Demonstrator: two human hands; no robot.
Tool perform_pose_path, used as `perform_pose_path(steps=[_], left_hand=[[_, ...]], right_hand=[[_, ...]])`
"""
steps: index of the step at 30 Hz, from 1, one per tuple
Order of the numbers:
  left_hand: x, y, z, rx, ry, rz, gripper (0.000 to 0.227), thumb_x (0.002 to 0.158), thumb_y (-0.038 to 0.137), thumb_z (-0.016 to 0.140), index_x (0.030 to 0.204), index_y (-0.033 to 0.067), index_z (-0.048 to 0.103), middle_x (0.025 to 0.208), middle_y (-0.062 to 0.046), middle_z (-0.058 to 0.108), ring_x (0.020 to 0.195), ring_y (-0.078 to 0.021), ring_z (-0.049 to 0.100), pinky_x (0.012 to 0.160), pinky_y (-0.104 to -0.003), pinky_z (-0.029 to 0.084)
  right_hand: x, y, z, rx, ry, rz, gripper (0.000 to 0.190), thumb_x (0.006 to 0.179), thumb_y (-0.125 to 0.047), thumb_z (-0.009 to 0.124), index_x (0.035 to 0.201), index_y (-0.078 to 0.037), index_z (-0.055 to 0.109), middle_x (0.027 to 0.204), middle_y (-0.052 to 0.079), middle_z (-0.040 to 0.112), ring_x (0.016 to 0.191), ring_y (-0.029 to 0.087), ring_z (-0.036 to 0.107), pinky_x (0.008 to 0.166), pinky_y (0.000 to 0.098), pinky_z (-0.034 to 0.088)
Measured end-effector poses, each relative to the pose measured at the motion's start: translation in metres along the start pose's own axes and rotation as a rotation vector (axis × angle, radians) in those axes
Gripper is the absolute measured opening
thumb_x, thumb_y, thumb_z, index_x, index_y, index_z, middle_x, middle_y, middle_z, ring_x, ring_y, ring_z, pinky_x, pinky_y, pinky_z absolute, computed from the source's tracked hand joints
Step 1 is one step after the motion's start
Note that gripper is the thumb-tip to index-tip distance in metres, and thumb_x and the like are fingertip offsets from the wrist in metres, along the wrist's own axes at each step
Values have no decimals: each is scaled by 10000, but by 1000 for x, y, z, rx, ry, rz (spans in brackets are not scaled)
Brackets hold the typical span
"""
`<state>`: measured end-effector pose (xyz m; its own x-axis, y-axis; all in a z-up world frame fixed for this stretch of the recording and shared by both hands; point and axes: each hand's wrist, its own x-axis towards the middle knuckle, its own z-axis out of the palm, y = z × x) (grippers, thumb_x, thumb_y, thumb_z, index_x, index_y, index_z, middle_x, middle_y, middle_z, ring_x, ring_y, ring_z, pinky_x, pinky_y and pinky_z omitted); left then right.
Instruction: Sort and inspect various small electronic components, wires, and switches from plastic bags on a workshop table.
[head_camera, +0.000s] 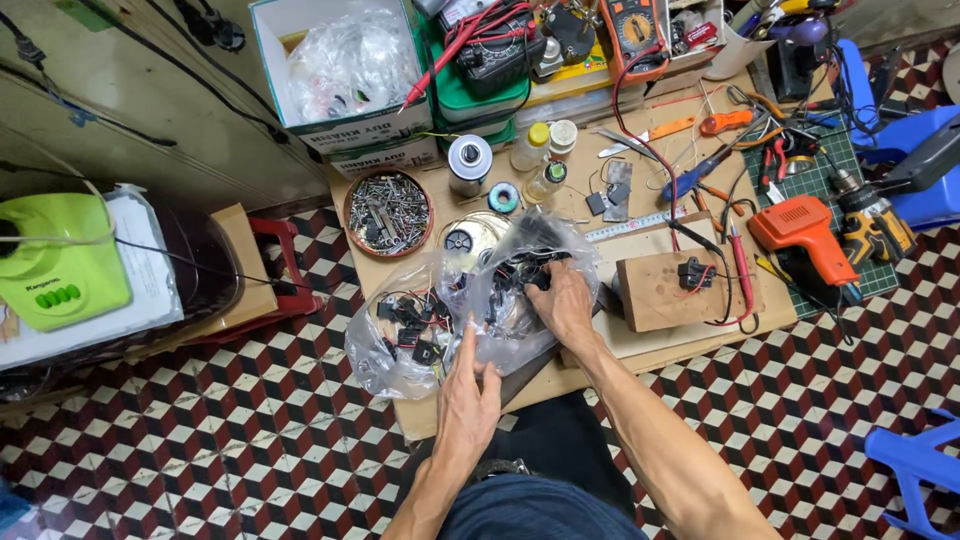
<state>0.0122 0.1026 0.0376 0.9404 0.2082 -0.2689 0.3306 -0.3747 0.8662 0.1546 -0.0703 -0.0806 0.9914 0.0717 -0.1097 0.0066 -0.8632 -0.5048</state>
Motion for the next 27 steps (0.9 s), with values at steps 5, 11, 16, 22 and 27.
perform_pose_path(steps=[5,11,16,22,27], left_hand=[[7,-14,8,-7,-2,-47,694,916,101,587,1557,32,329,825,-170,692,741,-306,691,744,-419,541],[6,-34,21,-81,-33,-111,711,903,98,570,1558,22,306,757,-165,691,672,-290,693,710,-416,546],[3,-41,19,-117,-31,-106,686,909,97,566,1544,12,324,765,-159,706,673,-282,705,701,-413,552],[0,-48,18,-158,-45,-103,672,916,96,564,1541,25,328,787,-137,739,688,-264,725,700,-401,557],[0,-47,16,-146,-62,-132,688,915,97,567,1555,42,321,760,-145,729,657,-256,715,690,-398,562]], right_hand=[[-36,-31,-65,332,-84,152,492,804,-260,806,1176,20,645,1035,172,664,920,308,671,839,434,523],[-71,-58,-110,1334,-364,330,442,930,-198,689,1277,51,577,1143,155,684,994,217,686,942,399,516],[-77,-66,-111,1656,-477,381,454,952,-255,642,1300,31,585,1222,198,683,1036,251,702,975,397,526],[-73,-53,-103,1692,-486,308,455,994,-209,652,1381,13,562,1261,170,671,996,216,658,904,353,501],[-74,-68,-111,1370,-326,191,515,939,-49,674,1425,15,519,1252,115,663,1084,157,638,959,322,501]])
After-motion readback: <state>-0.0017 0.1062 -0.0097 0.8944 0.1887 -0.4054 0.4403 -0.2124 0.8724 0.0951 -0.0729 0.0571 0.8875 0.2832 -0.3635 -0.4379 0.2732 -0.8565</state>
